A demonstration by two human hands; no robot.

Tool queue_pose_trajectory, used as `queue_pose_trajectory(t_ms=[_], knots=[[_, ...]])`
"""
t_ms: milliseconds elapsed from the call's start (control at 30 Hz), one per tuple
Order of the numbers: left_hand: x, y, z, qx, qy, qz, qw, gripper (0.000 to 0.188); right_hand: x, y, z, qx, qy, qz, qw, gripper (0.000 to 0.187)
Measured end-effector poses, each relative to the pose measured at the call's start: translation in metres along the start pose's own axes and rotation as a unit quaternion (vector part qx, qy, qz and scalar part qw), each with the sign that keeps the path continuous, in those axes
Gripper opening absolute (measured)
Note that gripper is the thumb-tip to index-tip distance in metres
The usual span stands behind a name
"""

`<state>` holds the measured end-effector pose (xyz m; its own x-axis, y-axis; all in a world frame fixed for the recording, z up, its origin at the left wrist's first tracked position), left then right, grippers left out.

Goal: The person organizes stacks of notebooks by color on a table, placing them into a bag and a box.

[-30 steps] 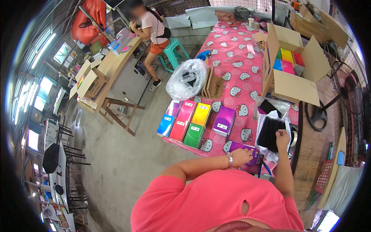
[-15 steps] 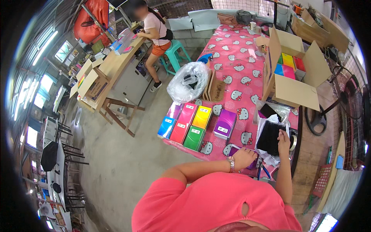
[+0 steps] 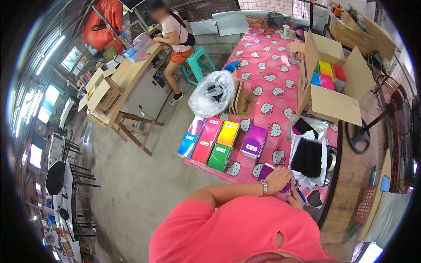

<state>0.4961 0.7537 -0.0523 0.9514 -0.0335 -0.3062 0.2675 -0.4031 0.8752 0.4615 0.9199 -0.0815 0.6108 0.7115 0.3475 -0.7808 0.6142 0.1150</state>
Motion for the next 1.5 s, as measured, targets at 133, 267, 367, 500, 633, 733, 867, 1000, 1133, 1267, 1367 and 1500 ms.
queue_pose_trajectory(t_ms=[133,267,367,500,633,733,867,1000,1133,1267,1367,1500], knots=[[0.002,-0.004,-0.002,0.018,-0.003,-0.001,1.000,0.025,0.007,0.002,0.029,0.006,-0.035,0.051,0.998,0.069],[0.011,-0.003,0.001,0.028,-0.005,0.000,1.000,0.025,-0.002,0.005,0.018,0.080,0.069,0.036,0.994,0.060],[0.012,-0.006,-0.001,0.016,-0.005,-0.005,1.000,0.025,-0.008,0.021,-0.007,0.133,0.025,0.019,0.991,0.046],[0.015,0.000,0.001,0.063,0.012,0.066,0.996,0.023,-0.017,0.023,0.032,0.156,0.085,-0.010,0.984,0.039],[0.012,-0.003,0.001,0.016,-0.026,-0.011,0.999,0.021,-0.033,0.014,0.035,0.293,0.134,-0.037,0.946,0.033],[0.010,-0.003,0.002,0.036,-0.019,0.009,0.999,0.021,-0.033,0.009,0.038,0.281,0.168,-0.071,0.942,0.037],[0.012,0.003,0.000,0.059,-0.023,-0.027,0.998,0.021,-0.030,0.019,0.025,0.187,0.158,-0.061,0.968,0.041],[0.014,-0.003,0.002,0.050,-0.017,-0.012,0.999,0.019,-0.026,0.021,0.037,0.189,0.125,-0.048,0.973,0.036],[0.014,-0.006,0.002,0.050,-0.009,-0.010,0.999,0.019,-0.032,0.021,0.037,0.257,0.107,-0.022,0.960,0.020],[0.014,-0.001,0.000,0.046,-0.003,0.007,0.999,0.017,-0.030,0.018,0.049,0.302,0.227,-0.098,0.921,0.017],[0.015,0.000,0.001,0.053,-0.014,-0.008,0.998,0.016,-0.030,0.012,0.052,0.343,0.281,-0.103,0.891,0.024],[0.015,0.000,0.001,0.050,-0.021,-0.011,0.998,0.017,-0.029,0.012,0.047,0.368,0.267,-0.084,0.887,0.030]])
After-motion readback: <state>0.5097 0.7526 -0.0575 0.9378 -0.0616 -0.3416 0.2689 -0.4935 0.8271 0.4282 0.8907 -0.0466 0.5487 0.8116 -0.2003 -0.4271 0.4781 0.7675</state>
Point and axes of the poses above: each hand's wrist, its own x-axis away from the middle knuckle, its own y-axis out of the back of the hand, z = x × y, the point moved 3 cm from there along -x, towards the middle knuckle, and after that the axes turned 4 degrees about x, right-handed, at the moved point
